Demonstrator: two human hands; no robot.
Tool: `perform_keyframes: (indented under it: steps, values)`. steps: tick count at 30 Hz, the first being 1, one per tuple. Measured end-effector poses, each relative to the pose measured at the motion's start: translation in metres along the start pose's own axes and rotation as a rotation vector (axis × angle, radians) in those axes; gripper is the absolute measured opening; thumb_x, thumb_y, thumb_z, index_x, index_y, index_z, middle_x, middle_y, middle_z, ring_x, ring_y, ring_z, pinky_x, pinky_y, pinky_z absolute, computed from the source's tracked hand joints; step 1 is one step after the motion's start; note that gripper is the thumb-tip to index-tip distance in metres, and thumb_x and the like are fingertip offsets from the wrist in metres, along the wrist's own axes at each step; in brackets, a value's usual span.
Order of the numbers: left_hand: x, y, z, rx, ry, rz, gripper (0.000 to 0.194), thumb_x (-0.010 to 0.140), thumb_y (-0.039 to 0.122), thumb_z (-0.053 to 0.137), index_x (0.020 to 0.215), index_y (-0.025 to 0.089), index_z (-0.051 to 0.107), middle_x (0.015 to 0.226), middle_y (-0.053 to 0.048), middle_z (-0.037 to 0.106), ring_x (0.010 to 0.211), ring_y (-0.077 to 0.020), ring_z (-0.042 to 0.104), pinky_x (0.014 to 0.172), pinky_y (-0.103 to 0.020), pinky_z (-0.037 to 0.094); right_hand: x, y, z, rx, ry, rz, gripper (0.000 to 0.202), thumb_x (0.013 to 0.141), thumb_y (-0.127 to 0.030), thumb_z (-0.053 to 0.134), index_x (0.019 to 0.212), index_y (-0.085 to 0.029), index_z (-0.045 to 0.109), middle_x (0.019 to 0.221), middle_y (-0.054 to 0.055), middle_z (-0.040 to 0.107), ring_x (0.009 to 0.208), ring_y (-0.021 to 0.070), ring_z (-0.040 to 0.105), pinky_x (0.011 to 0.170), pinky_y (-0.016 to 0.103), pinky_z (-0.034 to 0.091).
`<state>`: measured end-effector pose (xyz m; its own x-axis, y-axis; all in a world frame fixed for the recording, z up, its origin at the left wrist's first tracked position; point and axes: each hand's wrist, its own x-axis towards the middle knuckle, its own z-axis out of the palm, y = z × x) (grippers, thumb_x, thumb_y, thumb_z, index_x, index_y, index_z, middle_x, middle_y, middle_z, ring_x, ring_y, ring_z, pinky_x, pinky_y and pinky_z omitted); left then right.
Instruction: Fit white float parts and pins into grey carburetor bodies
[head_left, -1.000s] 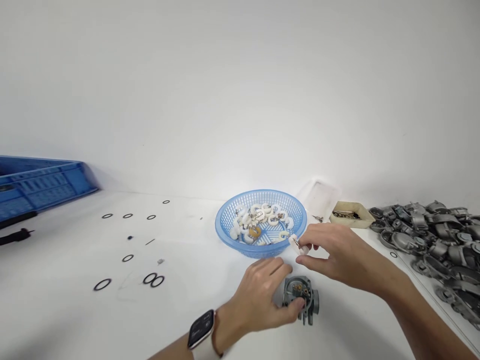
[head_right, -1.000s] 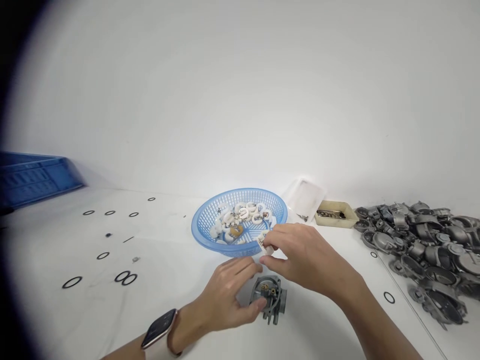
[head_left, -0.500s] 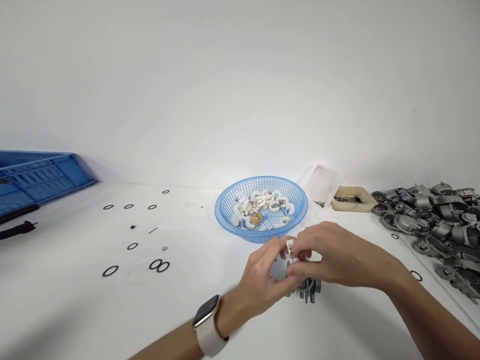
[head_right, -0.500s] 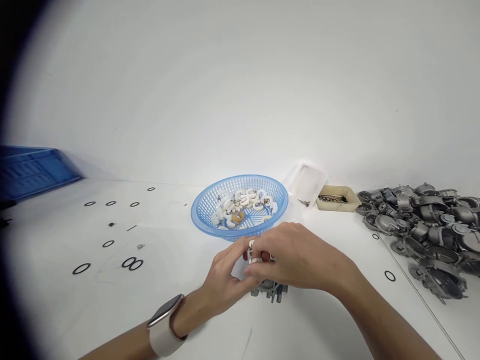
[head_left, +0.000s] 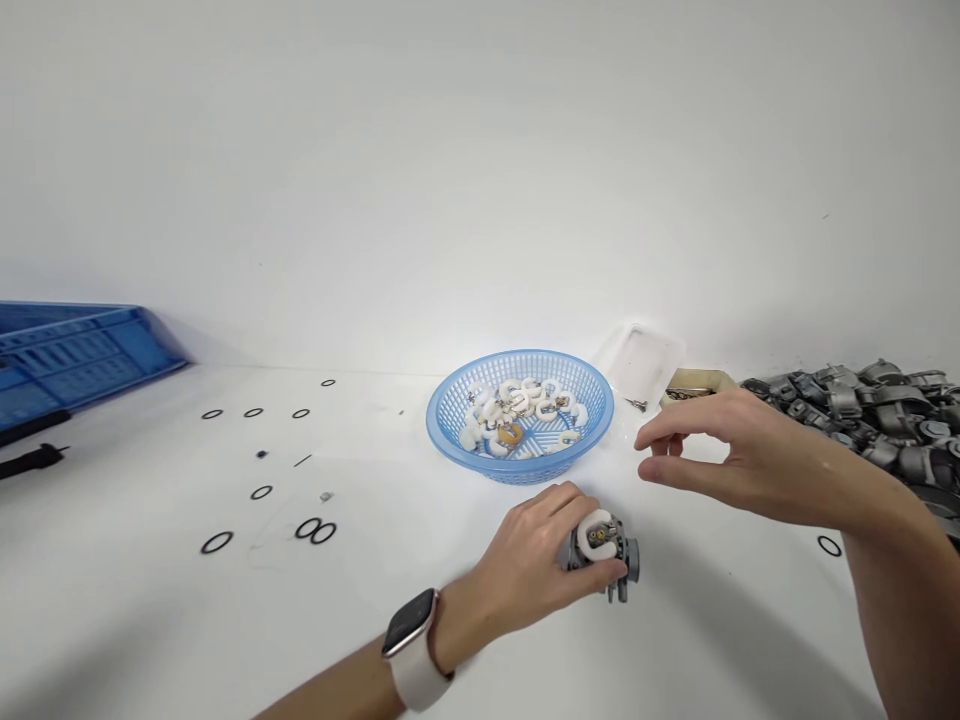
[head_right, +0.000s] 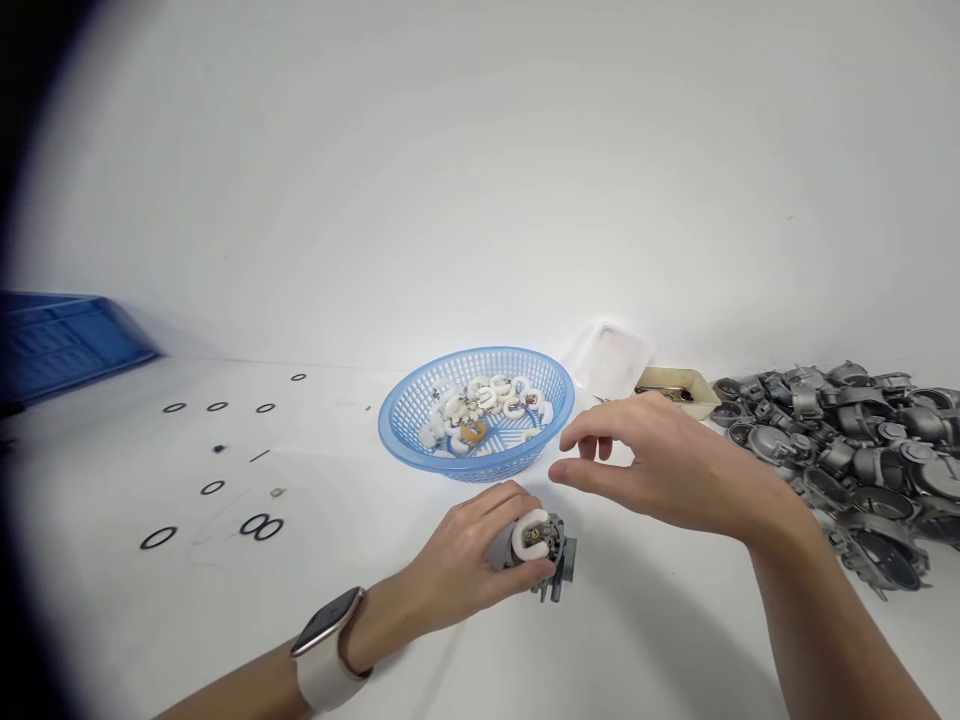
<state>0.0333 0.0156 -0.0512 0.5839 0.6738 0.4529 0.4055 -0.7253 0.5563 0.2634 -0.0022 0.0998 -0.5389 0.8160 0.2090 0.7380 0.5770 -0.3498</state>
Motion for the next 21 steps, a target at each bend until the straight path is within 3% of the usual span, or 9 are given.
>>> perform_keyframes:
  steps: [7, 21]
  values:
    - [-0.0011, -0.0049, 0.0017, -0.005, -0.006, 0.036, 0.026, 0.094, 0.045, 0.067, 0.105, 0.022, 0.064, 0.097, -0.002, 0.066, 0.082, -0.0192, 0.063, 0.074, -0.032, 0.051, -0.0006, 0.0020, -0.0025, 0.003, 0.012, 0.003, 0.028, 0.100, -0.051, 0.058, 0.098, -0.027, 0.074, 0.091, -0.001, 0.075, 0.083, 0.0162, 0.066, 0.068, 0.028, 0.045]
    - [-0.0031, -0.0076, 0.0060, 0.007, 0.130, 0.182, 0.024, 0.100, 0.043, 0.062, 0.105, 0.020, 0.066, 0.098, -0.005, 0.066, 0.085, -0.0189, 0.064, 0.074, -0.031, 0.054, 0.0011, 0.0064, -0.0058, 0.024, 0.016, 0.031, 0.028, 0.099, -0.049, 0.058, 0.098, -0.026, 0.076, 0.090, 0.000, 0.074, 0.081, 0.0161, 0.065, 0.065, 0.027, 0.044]
